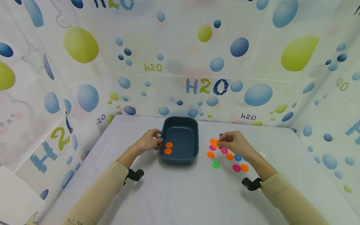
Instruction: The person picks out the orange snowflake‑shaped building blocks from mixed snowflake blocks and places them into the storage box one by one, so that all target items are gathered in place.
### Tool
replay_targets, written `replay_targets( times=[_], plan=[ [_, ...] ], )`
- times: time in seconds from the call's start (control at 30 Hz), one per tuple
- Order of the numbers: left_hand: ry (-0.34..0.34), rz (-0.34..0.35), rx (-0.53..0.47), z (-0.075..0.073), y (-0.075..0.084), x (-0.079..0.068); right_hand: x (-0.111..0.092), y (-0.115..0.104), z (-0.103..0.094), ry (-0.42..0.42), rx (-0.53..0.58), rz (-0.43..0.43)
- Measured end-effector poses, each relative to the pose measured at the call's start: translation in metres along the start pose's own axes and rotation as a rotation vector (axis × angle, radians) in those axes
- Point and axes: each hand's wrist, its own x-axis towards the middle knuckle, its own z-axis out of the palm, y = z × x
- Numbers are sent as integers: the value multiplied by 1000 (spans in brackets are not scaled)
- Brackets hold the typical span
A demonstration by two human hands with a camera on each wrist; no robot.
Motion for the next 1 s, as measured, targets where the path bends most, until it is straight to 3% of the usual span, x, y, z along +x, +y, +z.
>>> replay_targets(
  times=[1.0],
  plan=[
    [-2,2,2,-1,2,-1,58,-46,96,-27,51,-190]
  ],
)
